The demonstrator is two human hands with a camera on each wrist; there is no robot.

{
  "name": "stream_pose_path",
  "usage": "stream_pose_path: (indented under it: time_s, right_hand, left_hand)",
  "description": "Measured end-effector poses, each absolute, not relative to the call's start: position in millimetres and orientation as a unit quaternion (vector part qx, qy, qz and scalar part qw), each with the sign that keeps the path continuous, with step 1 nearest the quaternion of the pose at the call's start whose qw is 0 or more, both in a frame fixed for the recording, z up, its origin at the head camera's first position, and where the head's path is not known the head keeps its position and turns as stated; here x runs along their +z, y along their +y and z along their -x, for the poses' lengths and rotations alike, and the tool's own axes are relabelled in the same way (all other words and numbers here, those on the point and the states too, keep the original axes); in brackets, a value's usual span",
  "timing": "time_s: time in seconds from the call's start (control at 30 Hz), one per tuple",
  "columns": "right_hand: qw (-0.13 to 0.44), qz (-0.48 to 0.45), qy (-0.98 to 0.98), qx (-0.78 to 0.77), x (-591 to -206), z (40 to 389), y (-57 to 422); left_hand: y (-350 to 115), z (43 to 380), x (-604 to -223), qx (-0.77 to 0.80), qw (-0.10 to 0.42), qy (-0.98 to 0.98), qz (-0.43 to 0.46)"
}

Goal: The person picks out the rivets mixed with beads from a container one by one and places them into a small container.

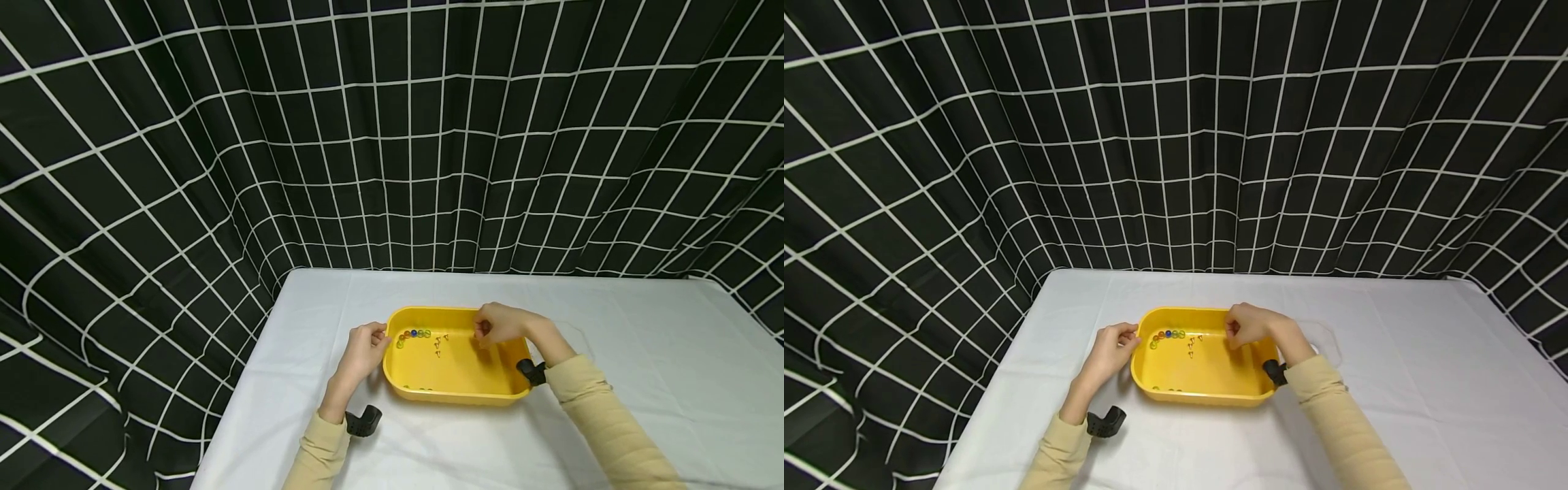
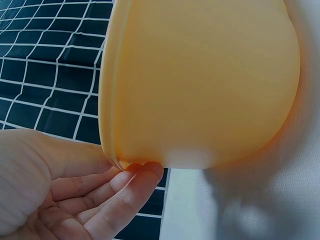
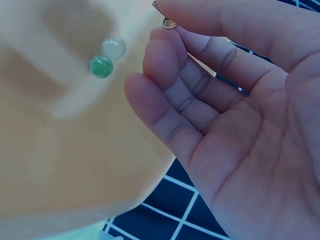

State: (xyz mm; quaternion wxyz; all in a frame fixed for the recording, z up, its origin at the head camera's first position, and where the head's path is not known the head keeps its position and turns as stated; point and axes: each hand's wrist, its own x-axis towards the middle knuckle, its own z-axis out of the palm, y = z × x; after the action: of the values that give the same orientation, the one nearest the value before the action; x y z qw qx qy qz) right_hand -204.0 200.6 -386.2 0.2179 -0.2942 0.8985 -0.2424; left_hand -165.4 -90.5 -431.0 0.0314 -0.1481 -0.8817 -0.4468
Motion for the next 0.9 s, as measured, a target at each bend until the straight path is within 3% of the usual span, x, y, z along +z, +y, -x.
stream_pose_path:
  time_s: [0.9]
  right_hand:
    - [0.191,0.299,0.901,-0.251,-377,199,221]
  left_hand:
    - [-90,164,-430,-0.448,0.031,-0.881,0.149]
